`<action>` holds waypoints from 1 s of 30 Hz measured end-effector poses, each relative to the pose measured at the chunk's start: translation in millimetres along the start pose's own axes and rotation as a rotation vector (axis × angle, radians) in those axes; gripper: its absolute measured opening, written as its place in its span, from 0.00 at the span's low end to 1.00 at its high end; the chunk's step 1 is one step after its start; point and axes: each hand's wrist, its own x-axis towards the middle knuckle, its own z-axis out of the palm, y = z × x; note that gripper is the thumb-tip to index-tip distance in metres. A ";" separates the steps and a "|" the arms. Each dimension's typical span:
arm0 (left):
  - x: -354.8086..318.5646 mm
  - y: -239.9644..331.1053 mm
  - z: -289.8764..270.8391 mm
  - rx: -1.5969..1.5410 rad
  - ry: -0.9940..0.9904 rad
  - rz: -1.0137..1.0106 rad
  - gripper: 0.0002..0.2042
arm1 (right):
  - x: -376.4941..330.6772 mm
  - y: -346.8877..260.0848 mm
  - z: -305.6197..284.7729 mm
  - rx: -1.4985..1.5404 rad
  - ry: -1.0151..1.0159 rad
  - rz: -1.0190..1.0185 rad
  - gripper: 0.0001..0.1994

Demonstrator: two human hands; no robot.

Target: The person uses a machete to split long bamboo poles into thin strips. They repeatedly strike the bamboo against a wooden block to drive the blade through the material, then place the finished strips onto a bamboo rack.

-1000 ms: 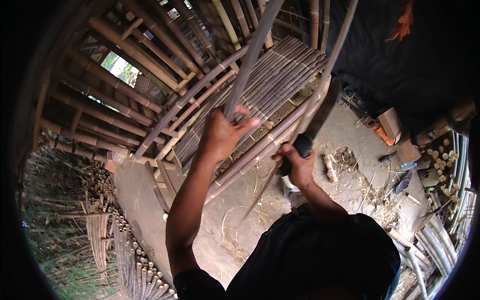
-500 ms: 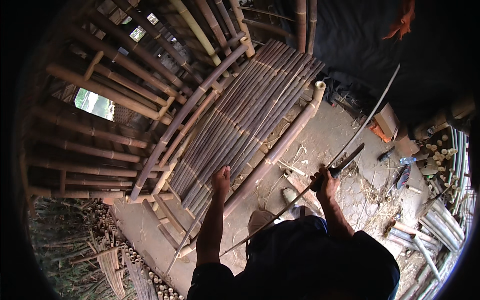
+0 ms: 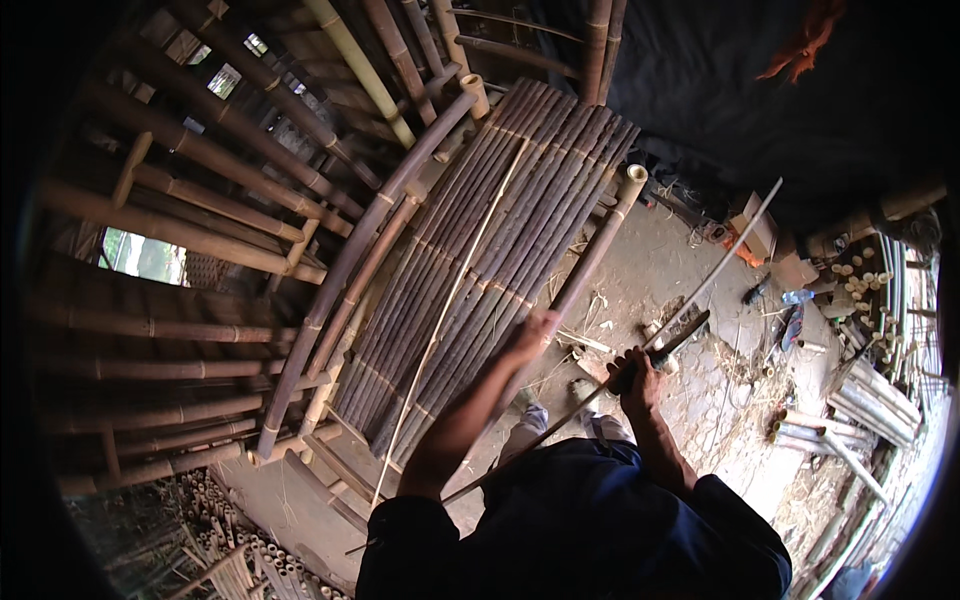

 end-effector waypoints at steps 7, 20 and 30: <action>-18.7 27.5 65.6 -0.686 -0.177 -0.084 0.19 | -34.9 -14.5 21.3 -0.367 0.065 -0.440 0.21; -69.5 61.9 48.1 -0.526 -0.436 0.030 0.21 | -15.3 -119.5 -30.0 -1.089 -0.289 -0.552 0.21; -80.3 125.5 145.3 -0.543 -0.080 0.123 0.17 | -19.8 -153.7 -85.9 -1.445 -0.415 -0.587 0.30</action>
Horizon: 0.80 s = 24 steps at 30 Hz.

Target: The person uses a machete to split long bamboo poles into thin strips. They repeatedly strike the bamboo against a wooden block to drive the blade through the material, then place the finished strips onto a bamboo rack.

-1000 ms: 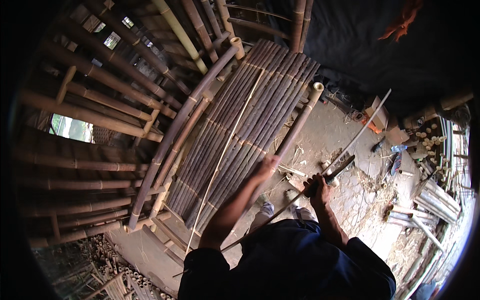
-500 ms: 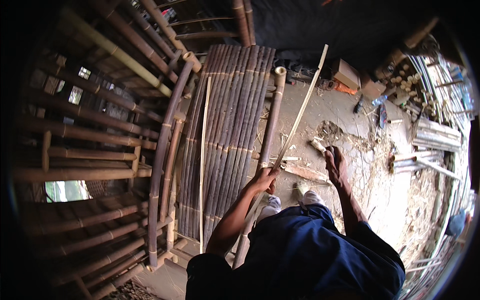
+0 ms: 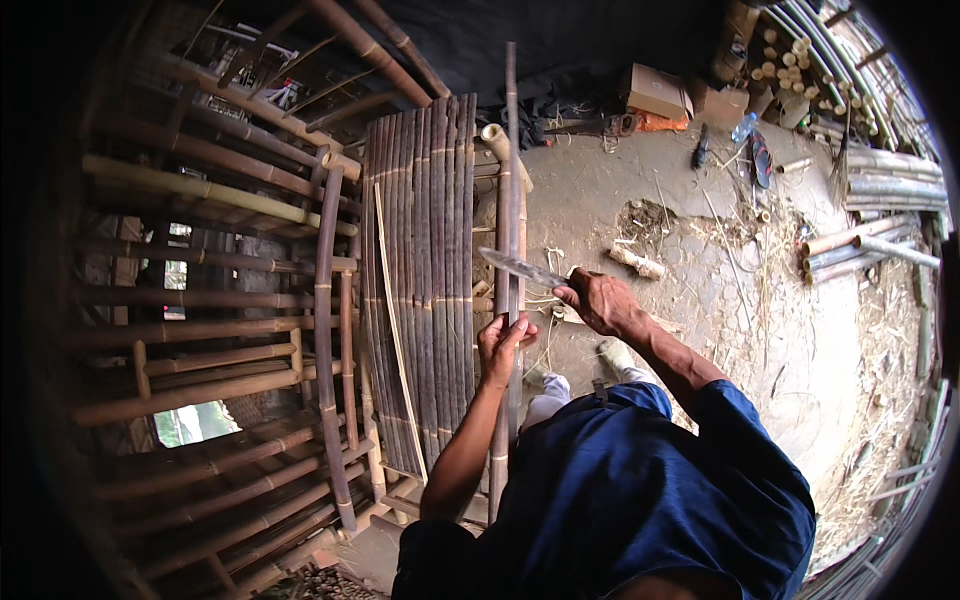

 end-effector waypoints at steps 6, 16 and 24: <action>-7.9 25.2 46.8 0.049 -0.010 -0.159 0.17 | -23.3 12.8 -23.2 -0.094 0.027 -0.158 0.30; -29.8 48.8 65.3 0.211 0.103 -0.034 0.25 | -22.0 11.7 3.5 0.008 0.112 -0.204 0.31; -83.4 63.9 26.7 0.217 0.159 0.037 0.26 | -64.4 -53.4 15.3 -0.066 -0.060 -0.347 0.33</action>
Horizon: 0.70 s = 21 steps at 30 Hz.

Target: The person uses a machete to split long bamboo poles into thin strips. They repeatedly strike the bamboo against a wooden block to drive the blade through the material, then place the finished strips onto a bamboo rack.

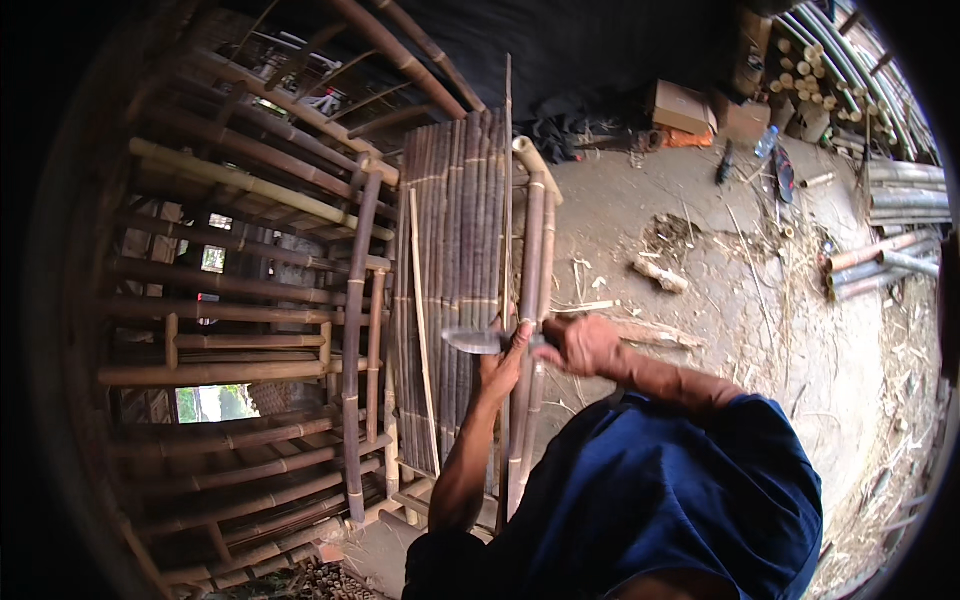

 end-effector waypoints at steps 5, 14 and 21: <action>-32.1 10.5 -37.4 0.081 -0.054 -0.065 0.27 | 55.9 16.5 34.6 -0.048 0.191 0.065 0.32; -180.0 12.6 -64.6 0.397 -0.152 -0.163 0.31 | 153.6 174.7 -65.7 -0.278 0.591 0.016 0.33; -214.2 10.2 -53.6 0.584 -0.102 -0.218 0.34 | 151.2 170.7 -122.8 -0.108 0.395 0.330 0.34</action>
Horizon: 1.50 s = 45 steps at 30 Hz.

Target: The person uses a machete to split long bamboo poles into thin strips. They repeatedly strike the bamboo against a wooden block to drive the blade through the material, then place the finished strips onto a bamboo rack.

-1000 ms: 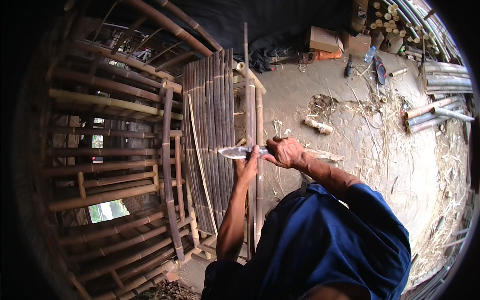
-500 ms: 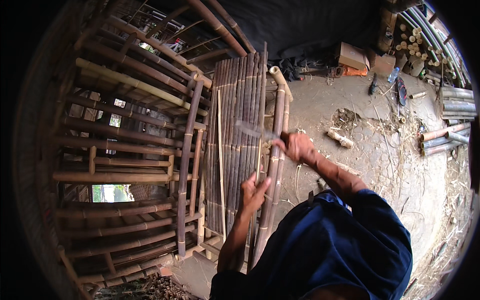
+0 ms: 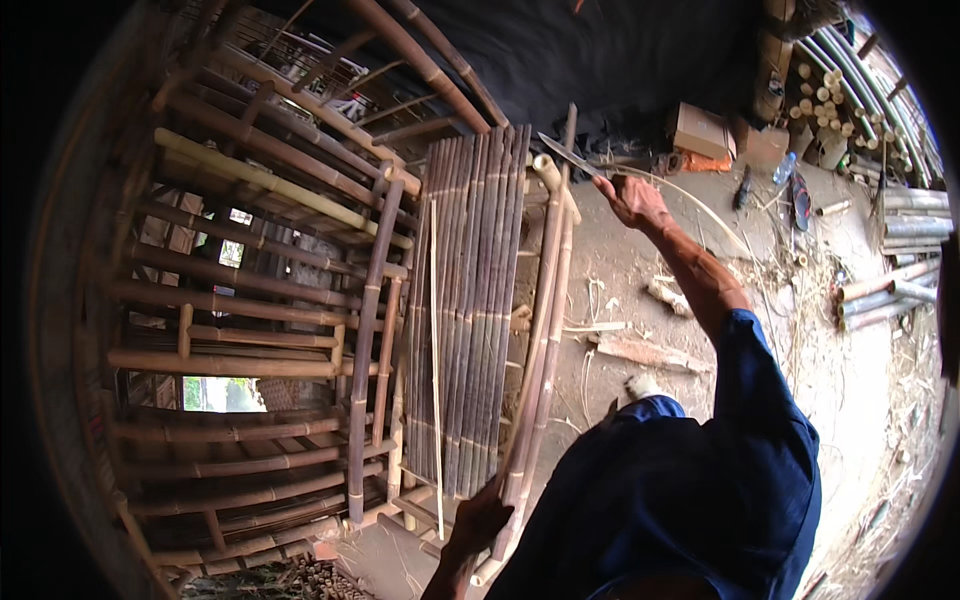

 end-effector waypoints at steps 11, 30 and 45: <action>-84.2 -115.2 43.8 -0.074 -0.057 -0.009 0.38 | 110.9 128.7 -51.5 -0.019 0.242 0.104 0.39; 150.1 113.7 31.4 -0.576 0.213 0.250 0.38 | -212.3 -102.6 10.5 0.228 -0.370 -0.300 0.34; 41.5 -0.5 7.5 -0.457 0.257 0.322 0.32 | -289.1 -172.1 58.7 0.257 -0.213 -0.575 0.36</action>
